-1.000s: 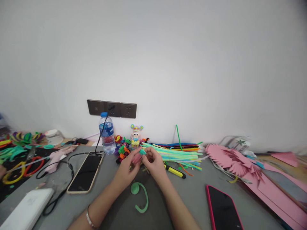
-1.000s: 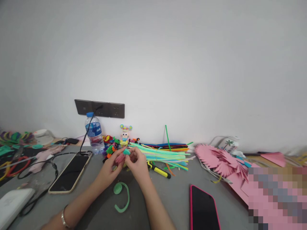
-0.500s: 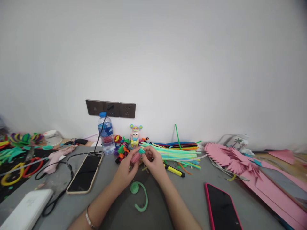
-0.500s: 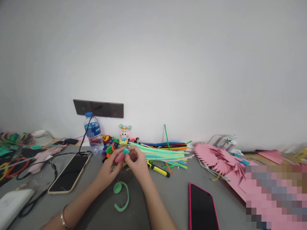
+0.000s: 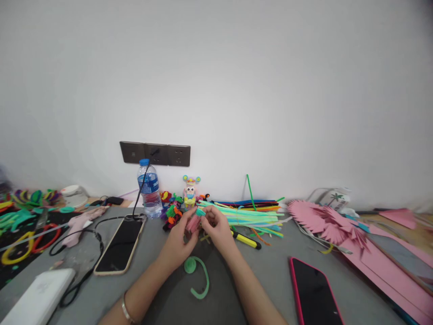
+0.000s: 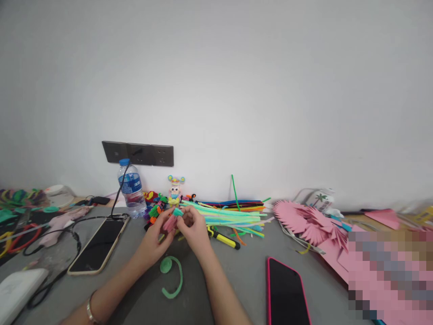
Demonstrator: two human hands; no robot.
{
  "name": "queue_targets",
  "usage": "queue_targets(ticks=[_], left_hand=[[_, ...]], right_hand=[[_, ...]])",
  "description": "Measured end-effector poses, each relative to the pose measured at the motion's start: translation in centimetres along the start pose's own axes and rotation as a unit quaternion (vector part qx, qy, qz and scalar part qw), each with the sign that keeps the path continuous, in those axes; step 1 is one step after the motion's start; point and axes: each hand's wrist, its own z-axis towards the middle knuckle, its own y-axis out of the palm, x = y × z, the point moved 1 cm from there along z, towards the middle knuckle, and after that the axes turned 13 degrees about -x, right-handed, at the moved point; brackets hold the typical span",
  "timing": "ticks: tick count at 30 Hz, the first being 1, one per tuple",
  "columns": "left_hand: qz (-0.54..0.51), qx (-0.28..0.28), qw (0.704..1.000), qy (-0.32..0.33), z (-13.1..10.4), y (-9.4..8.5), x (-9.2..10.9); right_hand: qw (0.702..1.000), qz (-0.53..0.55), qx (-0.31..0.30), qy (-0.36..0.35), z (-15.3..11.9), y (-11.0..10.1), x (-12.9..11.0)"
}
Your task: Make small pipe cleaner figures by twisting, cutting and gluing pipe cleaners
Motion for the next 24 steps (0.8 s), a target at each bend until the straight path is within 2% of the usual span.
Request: queue_targets(ticks=[11, 18, 24], left_hand=[[-0.019, 0.027, 0.999, 0.014, -0.1, 0.09, 0.22], [-0.009, 0.006, 0.999, 0.031, -0.18, 0.0, 0.19], [0.026, 0.024, 0.999, 0.022, -0.07, -0.16, -0.08]], right_hand=[[0.993, 0.113, -0.006, 0.039, 0.43, -0.75, 0.73], [0.991, 0.125, -0.019, 0.041, 0.4, -0.6, 0.75], [0.991, 0.122, -0.025, 0.045, 0.45, -0.18, 0.94]])
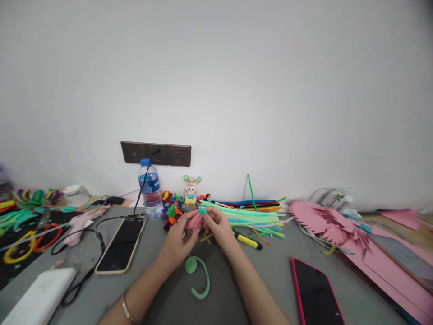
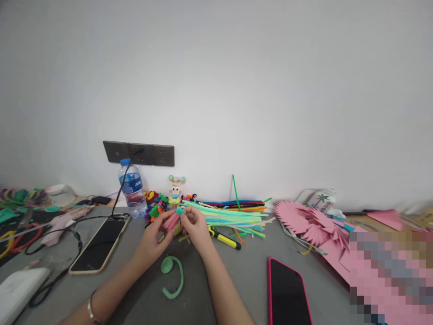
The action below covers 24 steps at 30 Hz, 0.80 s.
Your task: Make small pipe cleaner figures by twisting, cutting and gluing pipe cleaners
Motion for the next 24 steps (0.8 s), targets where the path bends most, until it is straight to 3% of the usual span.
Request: queue_targets(ticks=[9, 24], left_hand=[[0.009, 0.003, 1.0, 0.014, 0.02, -0.09, 0.36], [0.038, 0.04, 0.998, -0.027, 0.2, -0.68, 0.15]], right_hand=[[1.0, -0.001, 0.006, 0.01, -0.07, 0.01, -0.17], [0.998, -0.002, -0.04, 0.049, -0.21, 0.34, -0.31]])
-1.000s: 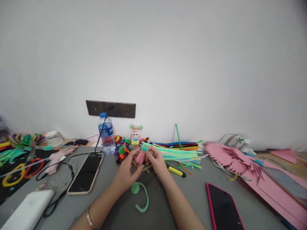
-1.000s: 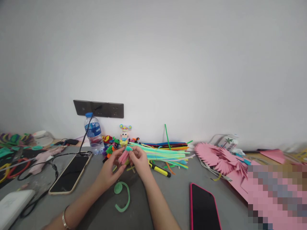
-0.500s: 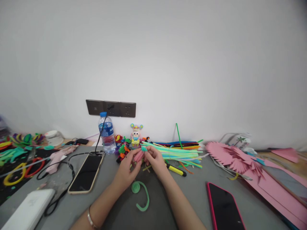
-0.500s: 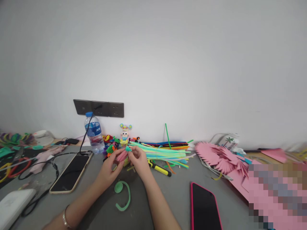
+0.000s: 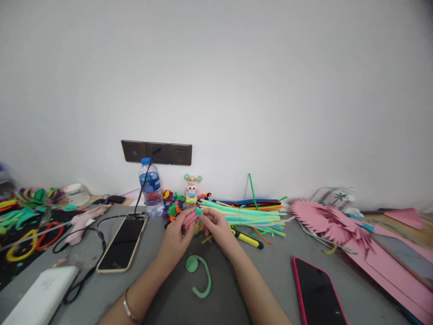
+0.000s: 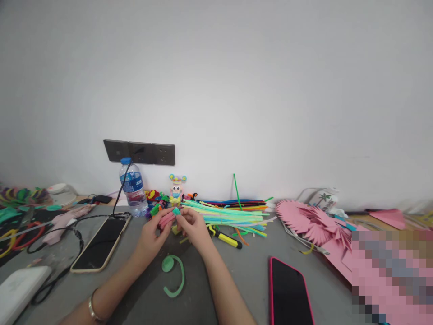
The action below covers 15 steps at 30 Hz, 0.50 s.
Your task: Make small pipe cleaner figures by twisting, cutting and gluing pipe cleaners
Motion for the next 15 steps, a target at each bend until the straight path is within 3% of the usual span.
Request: queue_targets(ticks=[6, 15], left_hand=[[-0.032, 0.021, 0.999, -0.032, 0.09, -0.55, 0.35], [-0.013, 0.006, 1.0, -0.016, 0.09, -0.37, 0.26]], right_hand=[[1.0, -0.011, 0.003, -0.008, -0.03, -0.11, -0.24], [1.0, 0.012, 0.007, -0.018, 0.14, -0.41, 0.07]])
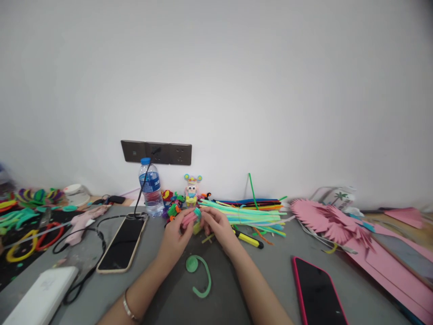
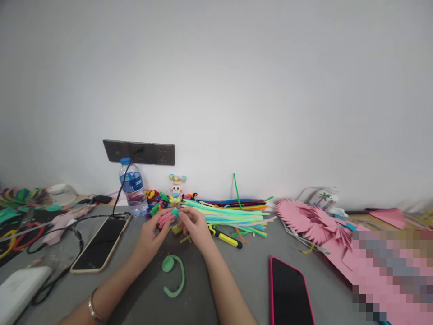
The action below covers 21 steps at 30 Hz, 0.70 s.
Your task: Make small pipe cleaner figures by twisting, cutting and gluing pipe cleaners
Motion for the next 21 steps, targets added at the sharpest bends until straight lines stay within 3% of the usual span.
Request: queue_targets(ticks=[21], left_hand=[[0.05, -0.014, 0.998, 0.024, -0.13, 0.18, -0.11]], right_hand=[[1.0, -0.013, 0.001, -0.02, -0.09, 0.25, 0.02]])
